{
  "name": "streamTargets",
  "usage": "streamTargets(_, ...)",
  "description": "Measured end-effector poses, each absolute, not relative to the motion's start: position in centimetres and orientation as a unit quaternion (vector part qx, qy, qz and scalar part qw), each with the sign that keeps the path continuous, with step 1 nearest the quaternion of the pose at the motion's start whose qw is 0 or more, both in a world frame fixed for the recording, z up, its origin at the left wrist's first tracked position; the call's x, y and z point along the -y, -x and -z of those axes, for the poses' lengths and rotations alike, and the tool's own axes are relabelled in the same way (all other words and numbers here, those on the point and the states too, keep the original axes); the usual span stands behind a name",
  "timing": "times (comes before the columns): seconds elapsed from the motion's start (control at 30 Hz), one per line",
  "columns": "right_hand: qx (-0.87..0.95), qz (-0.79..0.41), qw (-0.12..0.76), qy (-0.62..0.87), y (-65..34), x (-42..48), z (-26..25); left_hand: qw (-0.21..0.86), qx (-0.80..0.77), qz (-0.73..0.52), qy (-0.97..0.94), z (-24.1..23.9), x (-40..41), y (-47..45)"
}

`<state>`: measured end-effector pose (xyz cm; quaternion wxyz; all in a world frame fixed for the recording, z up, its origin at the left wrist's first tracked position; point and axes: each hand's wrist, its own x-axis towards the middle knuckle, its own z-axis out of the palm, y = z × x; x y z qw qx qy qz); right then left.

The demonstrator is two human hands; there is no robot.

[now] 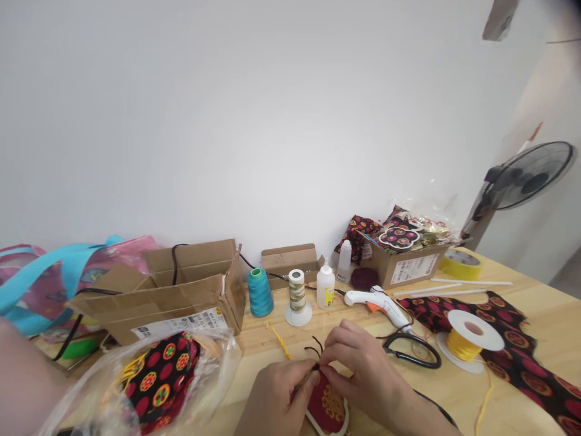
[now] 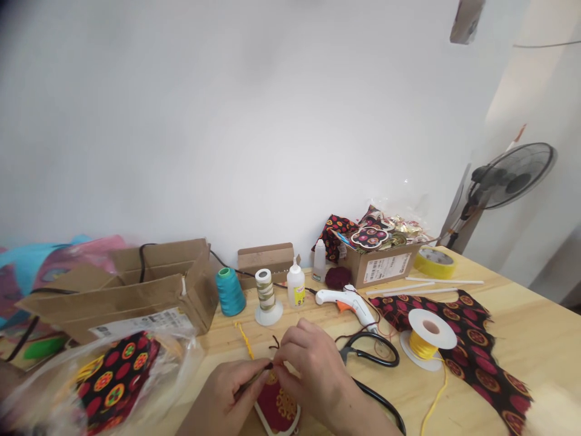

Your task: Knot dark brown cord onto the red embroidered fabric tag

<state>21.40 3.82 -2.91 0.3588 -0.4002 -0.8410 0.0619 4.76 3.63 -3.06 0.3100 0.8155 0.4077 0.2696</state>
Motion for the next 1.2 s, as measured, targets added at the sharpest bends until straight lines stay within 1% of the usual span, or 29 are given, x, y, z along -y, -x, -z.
streamTargets(0.1, 0.837, -0.062, 0.356, 0.411, -21.2, -3.6, 2.9, 0.310, -0.410, -0.242, -0.823, 3.0, -3.6, -4.8)
streamTargets(0.2, 0.803, -0.106, 0.396, 0.432, -21.0, -3.6, 3.1, 0.335, -0.414, -0.260, -0.806, 3.1, -3.8, -4.9)
streamTargets(0.27, 0.760, -0.173, 0.428, 0.457, -20.9, -3.6, 3.3, 0.373, -0.412, -0.285, -0.781, 3.3, -3.9, -5.0)
streamTargets(0.33, 0.683, -0.301, 0.451, 0.490, -20.8, -3.7, 3.5, 0.415, -0.407, -0.306, -0.754, 3.6, -4.0, -5.1)
streamTargets(0.43, 0.557, -0.490, 0.448, 0.500, -20.6, -3.9, 4.0, 0.465, -0.398, -0.328, -0.720, 3.8, -4.0, -5.1)
streamTargets(0.5, 0.528, -0.541, 0.438, 0.487, -20.4, -4.1, 4.2, 0.493, -0.388, -0.336, -0.703, 3.8, -4.0, -5.2)
streamTargets(0.6, 0.525, -0.554, 0.435, 0.477, -20.2, -4.2, 4.3, 0.545, -0.375, -0.344, -0.667, 3.8, -4.0, -5.1)
streamTargets(0.67, 0.527, -0.548, 0.439, 0.478, -20.2, -4.2, 4.2, 0.578, -0.380, -0.347, -0.633, 4.0, -4.0, -4.9)
streamTargets(0.73, 0.543, -0.519, 0.447, 0.485, -20.5, -4.1, 4.0, 0.580, -0.410, -0.350, -0.610, 4.1, -4.0, -4.7)
streamTargets(0.8, 0.591, -0.447, 0.451, 0.498, -20.7, -4.0, 3.7, 0.536, -0.434, -0.366, -0.625, 4.1, -4.0, -4.5)
streamTargets(0.87, 0.658, -0.342, 0.449, 0.499, -20.9, -3.8, 3.4, 0.473, -0.427, -0.381, -0.670, 3.8, -4.0, -4.4)
streamTargets(0.93, 0.709, -0.253, 0.447, 0.483, -20.9, -3.6, 3.2, 0.434, -0.406, -0.368, -0.716, 3.6, -4.1, -4.5)
streamTargets(1.0, 0.741, -0.198, 0.449, 0.459, -20.8, -3.5, 3.2, 0.415, -0.412, -0.339, -0.737, 3.6, -4.1, -4.7)
streamTargets(1.1, 0.766, -0.146, 0.452, 0.433, -20.5, -3.4, 3.3, 0.407, -0.445, -0.319, -0.732, 4.1, -4.1, -4.9)
streamTargets(1.2, 0.758, -0.134, 0.460, 0.443, -20.2, -3.3, 3.3, 0.448, -0.456, -0.322, -0.698, 4.5, -4.1, -5.1)
